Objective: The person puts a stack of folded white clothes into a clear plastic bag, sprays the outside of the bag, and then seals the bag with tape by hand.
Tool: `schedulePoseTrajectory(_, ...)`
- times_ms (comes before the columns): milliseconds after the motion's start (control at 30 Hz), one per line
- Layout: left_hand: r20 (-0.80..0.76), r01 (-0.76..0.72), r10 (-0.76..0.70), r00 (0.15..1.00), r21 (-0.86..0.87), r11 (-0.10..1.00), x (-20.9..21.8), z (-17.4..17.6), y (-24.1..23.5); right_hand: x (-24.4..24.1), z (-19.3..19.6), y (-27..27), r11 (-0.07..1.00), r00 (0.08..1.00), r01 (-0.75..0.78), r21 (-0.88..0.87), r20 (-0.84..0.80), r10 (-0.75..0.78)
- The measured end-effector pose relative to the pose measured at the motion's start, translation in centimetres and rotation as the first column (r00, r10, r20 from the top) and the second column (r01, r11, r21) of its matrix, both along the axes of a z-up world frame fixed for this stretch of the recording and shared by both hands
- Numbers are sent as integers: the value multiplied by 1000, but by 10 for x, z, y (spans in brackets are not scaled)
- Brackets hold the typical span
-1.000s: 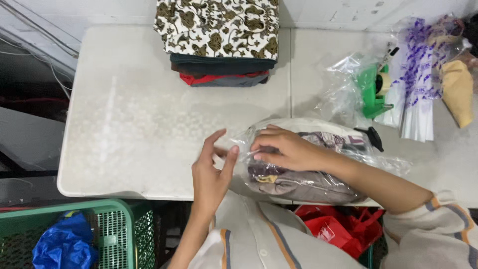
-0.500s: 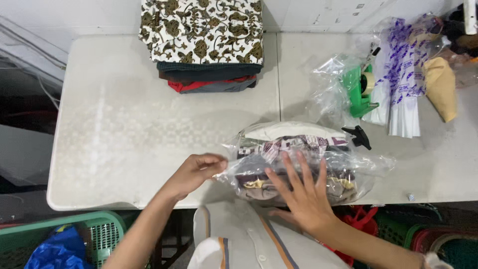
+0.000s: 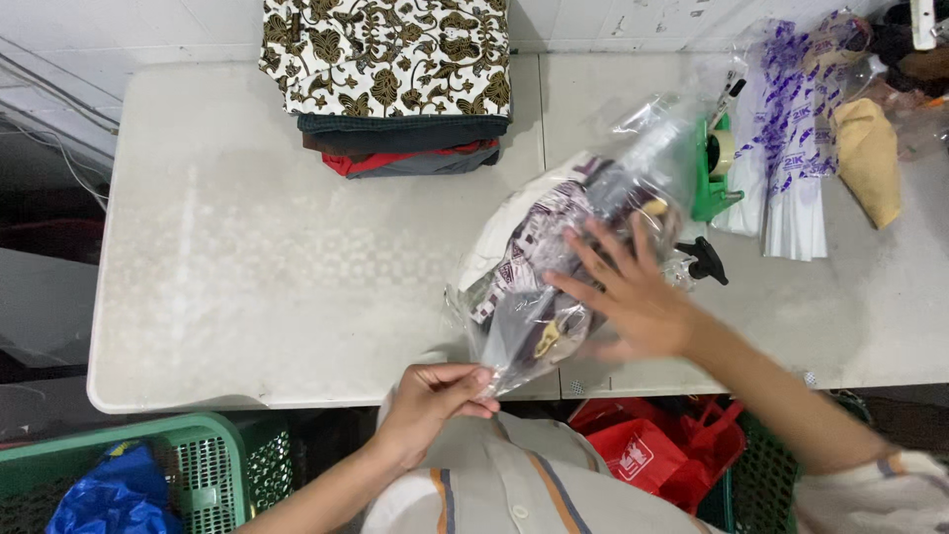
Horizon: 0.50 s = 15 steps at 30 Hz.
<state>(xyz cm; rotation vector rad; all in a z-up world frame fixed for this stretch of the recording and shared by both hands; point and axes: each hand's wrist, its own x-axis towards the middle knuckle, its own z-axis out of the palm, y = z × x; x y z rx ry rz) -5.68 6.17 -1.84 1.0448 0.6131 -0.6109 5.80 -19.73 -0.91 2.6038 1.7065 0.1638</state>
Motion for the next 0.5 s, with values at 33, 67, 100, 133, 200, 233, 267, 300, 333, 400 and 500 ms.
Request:
schedulePoseTrajectory(33, 91, 10, -13, 996, 37, 999, -2, -2, -2, -17, 5, 12, 991, 989, 88, 100, -131, -74)
schedulePoseTrajectory(67, 183, 16, -29, 983, 74, 997, -4, -4, -5, -35, 10, 24, 965, 955, 185, 185, -264, -132)
schedulePoseTrajectory(100, 185, 17, -30, 982, 73, 997, -5, -4, -6, -52, -2, 36, 965, 956, 185, 184, -262, -133)
schedulePoseTrajectory(133, 190, 9, -20, 982, 62, 998, -6, -4, -6, -69, -15, 49, 943, 966, 236, 234, -163, -201)
schedulePoseTrajectory(200, 189, 1, -10, 982, 50, 999, -12, 2, -4, -90, -26, 71, 917, 960, 280, 286, -71, -271)
schedulePoseTrajectory(233, 168, 28, -31, 985, 22, 999, -16, 8, -1, -94, -24, 81, 822, 931, 353, 447, -82, -356)
schedulePoseTrajectory(267, 157, 53, -51, 986, -7, 999, -16, 14, 2, -93, -23, 91, 696, 896, 400, 596, -97, -432)
schedulePoseTrajectory(300, 162, 51, -49, 986, -9, 999, -18, 23, 19, -90, -23, 94, 699, 898, 396, 596, -91, -431)
schedulePoseTrajectory(333, 234, 195, -163, 959, -120, 973, -23, 34, 37, -91, -23, 98, 661, 882, 400, 634, -70, -467)
schedulePoseTrajectory(400, 324, 344, -266, 908, -212, 915, -42, 23, 92, -91, -25, 102, 620, 863, 396, 677, -43, -504)
schedulePoseTrajectory(500, 185, 204, -363, 913, 564, 800, -94, -58, 210, -86, -36, 102, 596, 859, 397, 698, -54, -509)
